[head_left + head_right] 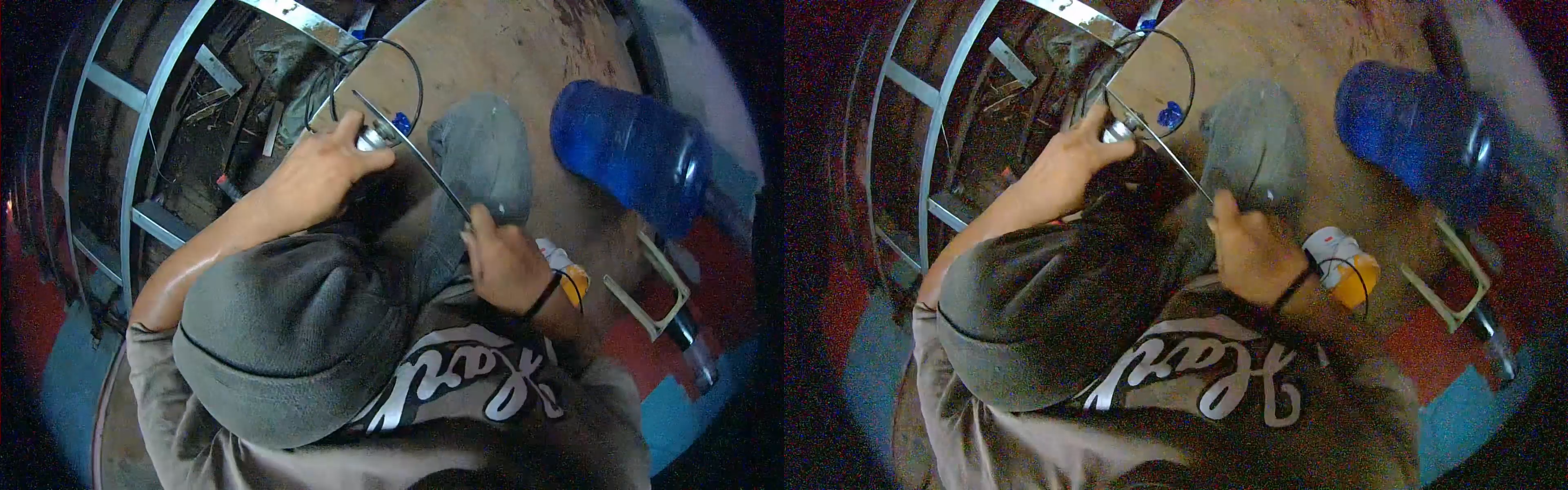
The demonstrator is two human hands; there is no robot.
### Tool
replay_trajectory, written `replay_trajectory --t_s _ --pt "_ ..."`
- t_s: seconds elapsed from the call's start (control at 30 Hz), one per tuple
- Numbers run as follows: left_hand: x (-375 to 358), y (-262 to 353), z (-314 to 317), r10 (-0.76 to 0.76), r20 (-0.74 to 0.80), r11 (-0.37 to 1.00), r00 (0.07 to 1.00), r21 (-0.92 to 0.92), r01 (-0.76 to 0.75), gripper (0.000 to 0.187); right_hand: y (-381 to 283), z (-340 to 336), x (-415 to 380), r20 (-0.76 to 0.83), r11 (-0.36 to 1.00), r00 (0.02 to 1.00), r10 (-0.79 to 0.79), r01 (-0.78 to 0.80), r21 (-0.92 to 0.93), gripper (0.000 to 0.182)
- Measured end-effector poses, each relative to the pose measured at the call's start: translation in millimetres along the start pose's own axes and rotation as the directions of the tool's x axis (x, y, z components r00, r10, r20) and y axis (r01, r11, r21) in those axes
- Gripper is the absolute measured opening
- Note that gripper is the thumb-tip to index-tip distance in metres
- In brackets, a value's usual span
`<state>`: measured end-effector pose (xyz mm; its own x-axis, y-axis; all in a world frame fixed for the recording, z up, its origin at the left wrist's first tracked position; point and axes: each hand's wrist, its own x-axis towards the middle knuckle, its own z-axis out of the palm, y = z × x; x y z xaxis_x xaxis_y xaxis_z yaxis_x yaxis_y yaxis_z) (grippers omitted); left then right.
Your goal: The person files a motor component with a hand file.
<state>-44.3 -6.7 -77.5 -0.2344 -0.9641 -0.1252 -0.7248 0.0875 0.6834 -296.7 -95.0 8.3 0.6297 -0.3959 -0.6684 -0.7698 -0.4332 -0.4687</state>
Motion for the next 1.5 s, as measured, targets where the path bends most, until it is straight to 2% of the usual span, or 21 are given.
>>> replay_trajectory --t_s 0.07,0.13,0.23,0.27,0.37,0.47,0.53,0.57,0.6,0.67,0.73,0.77,0.8,0.87,1.0,1.07,1.1,1.13,1.23,1.33,1.5 --pt "6.8 6.0 0.0 0.075 -0.004 0.997 0.997 -0.011 -0.075 0.049 -15.9 2.5 32.5 -0.163 0.974 0.972 -0.170 0.141 -0.177 0.020" --pt "12.0 1.0 0.4 0.073 -0.020 0.997 0.997 0.011 -0.073 0.049 -17.9 9.3 86.6 -0.162 0.984 0.975 -0.154 0.136 -0.118 0.019" --pt "-2.6 -0.6 3.1 0.019 -0.013 1.000 1.000 -0.005 -0.020 0.050 -25.9 10.9 55.0 -0.113 0.996 0.991 -0.074 0.068 -0.055 0.018" --pt "-5.5 -3.1 0.1 0.004 -0.015 1.000 1.000 -0.020 -0.005 0.050 -30.8 -2.7 33.6 0.007 1.000 1.000 0.010 -0.010 0.014 0.019" --pt "-5.2 -1.5 -2.6 -0.001 0.008 1.000 1.000 0.016 0.001 0.051 -14.8 5.8 18.5 -0.036 0.999 0.999 -0.034 0.035 0.022 0.019" --pt "6.1 5.9 -2.6 0.049 0.007 0.999 0.999 0.003 -0.049 0.053 -28.4 14.1 79.8 -0.155 0.993 0.985 -0.073 0.057 -0.103 0.019" --pt "4.5 4.2 -8.5 -0.103 0.091 0.994 0.991 -0.024 0.105 0.033 -30.3 13.4 78.0 -0.165 0.994 0.983 -0.084 0.072 -0.077 0.019" --pt "-2.4 4.4 -5.8 -0.111 0.096 0.982 0.989 -0.145 0.124 0.032 -30.9 8.8 59.8 -0.090 0.998 0.994 -0.066 0.064 -0.028 0.019" --pt "-3.9 6.8 -11.9 -0.086 0.170 0.996 0.982 -0.013 0.090 0.031 -25.8 1.3 31.4 -0.016 0.998 0.998 -0.064 0.064 0.014 0.019" --pt "-6.4 -2.8 -7.6 -0.114 0.112 0.993 0.987 -0.031 0.118 0.031 -16.6 2.1 18.7 -0.051 0.992 0.992 -0.119 0.117 -0.040 0.020" --pt "0.2 1.1 -5.3 -0.017 0.088 1.000 0.996 0.012 0.016 0.039 -21.7 -6.5 24.7 0.042 0.999 0.999 0.028 -0.026 -0.045 0.021" --pt "4.1 2.7 -2.8 0.084 0.060 0.995 0.995 0.049 -0.087 0.049 -23.2 3.9 53.0 -0.049 0.999 0.999 -0.023 0.024 0.029 0.022" --pt "8.2 -1.1 -2.5 0.092 0.048 0.994 0.995 0.055 -0.094 0.049 -23.9 9.8 82.6 -0.095 0.994 0.994 -0.054 0.044 -0.102 0.022" --pt "4.1 -7.0 -1.5 0.037 0.016 0.999 0.999 0.031 -0.037 0.047 -26.3 11.1 92.4 -0.128 0.989 0.985 -0.115 0.102 -0.103 0.021" --pt "-4.0 -4.9 0.0 0.047 -0.026 0.998 0.999 0.048 -0.046 0.046 -25.6 -1.7 20.6 0.016 0.997 1.000 0.016 -0.014 -0.082 0.020" --pt "-0.4 4.5 -3.4 0.008 0.065 1.000 0.998 0.028 -0.010 0.046 -14.1 8.6 14.1 -0.140 0.993 0.984 -0.114 0.112 -0.025 0.020" --pt "3.1 8.7 -4.7 -0.013 0.100 1.000 0.995 0.026 0.011 0.048 -25.7 0.7 41.7 0.026 0.998 0.998 0.054 -0.055 0.023 0.020" --pt "9.2 10.8 -4.8 -0.027 0.125 0.999 0.992 0.033 0.023 0.049 -21.9 17.6 67.6 -0.236 0.992 0.965 -0.112 0.096 -0.079 0.020" --pt "6.3 -7.4 -3.2 0.053 -0.048 0.998 0.997 -0.042 -0.055 0.055 -24.2 15.8 88.0 -0.169 0.994 0.980 -0.103 0.095 -0.054 0.020" --pt "-6.2 -7.7 -3.0 -0.013 0.034 1.000 0.999 0.003 0.013 0.056 -24.8 2.4 22.9 0.037 0.998 0.999 0.028 -0.026 -0.064 0.022" --pt "-0.7 5.1 -4.3 0.088 0.090 0.995 0.992 0.037 -0.091 0.048 -34.6 12.3 75.3 -0.083 0.995 0.995 -0.048 0.041 -0.088 0.016"
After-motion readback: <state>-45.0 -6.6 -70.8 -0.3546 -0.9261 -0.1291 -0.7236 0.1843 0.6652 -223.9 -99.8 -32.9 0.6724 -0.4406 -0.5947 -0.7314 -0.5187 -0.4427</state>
